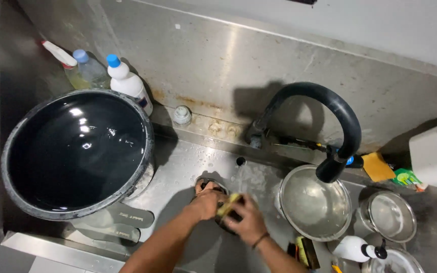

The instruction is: Scrubbing the soles of a shoe in a metal sink using a brush, sponge, and cleaning solution.

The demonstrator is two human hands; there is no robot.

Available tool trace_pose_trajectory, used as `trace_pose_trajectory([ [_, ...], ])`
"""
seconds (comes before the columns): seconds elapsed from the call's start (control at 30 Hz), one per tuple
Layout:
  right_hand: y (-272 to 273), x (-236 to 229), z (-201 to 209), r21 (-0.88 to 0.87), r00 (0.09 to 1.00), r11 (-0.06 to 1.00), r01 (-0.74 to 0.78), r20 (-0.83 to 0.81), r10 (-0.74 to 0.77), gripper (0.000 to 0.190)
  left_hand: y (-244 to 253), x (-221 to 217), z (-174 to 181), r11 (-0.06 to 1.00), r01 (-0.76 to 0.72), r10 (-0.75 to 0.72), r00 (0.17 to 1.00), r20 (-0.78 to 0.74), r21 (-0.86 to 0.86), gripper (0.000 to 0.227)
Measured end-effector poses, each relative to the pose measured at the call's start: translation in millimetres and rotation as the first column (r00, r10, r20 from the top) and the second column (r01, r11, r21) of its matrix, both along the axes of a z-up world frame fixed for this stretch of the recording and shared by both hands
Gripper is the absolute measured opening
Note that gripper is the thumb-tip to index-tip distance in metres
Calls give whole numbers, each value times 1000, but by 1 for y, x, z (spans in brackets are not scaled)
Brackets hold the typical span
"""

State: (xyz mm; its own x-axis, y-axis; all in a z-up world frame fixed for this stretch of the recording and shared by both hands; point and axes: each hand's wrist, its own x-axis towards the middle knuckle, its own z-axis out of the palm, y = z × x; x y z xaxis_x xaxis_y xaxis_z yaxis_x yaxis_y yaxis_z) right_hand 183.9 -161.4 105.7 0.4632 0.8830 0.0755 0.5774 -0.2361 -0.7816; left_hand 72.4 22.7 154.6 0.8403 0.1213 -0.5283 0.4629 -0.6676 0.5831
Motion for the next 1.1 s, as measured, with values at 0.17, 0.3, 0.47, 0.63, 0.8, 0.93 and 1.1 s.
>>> trace_pose_trajectory([
  [0.17,-11,38,-56,-440,898,798,411,42,-439,57,3,2,-1,998,58,-51,986,-161,34,63],
  [0.3,1,5,-12,-441,912,872,211,-233,-338,58,0,2,-40,997,56,-52,995,-84,44,71],
  [0.47,-2,27,-16,-380,907,849,368,-52,-417,40,-3,4,-18,975,192,-174,972,-159,109,85],
  [0.63,-34,17,-82,-326,933,875,357,82,-350,26,-24,-24,-182,952,-114,24,953,302,285,58],
  [0.8,-54,65,12,-252,953,919,302,63,-296,36,-13,-20,-58,993,-106,96,977,190,42,82],
  [0.93,-98,141,-1,-494,764,611,619,199,-613,51,-29,-17,-12,987,-160,160,987,-16,6,61],
  [1.1,-58,94,52,-555,684,551,623,43,-729,49,-32,-11,-22,970,-234,242,961,-133,68,57],
])
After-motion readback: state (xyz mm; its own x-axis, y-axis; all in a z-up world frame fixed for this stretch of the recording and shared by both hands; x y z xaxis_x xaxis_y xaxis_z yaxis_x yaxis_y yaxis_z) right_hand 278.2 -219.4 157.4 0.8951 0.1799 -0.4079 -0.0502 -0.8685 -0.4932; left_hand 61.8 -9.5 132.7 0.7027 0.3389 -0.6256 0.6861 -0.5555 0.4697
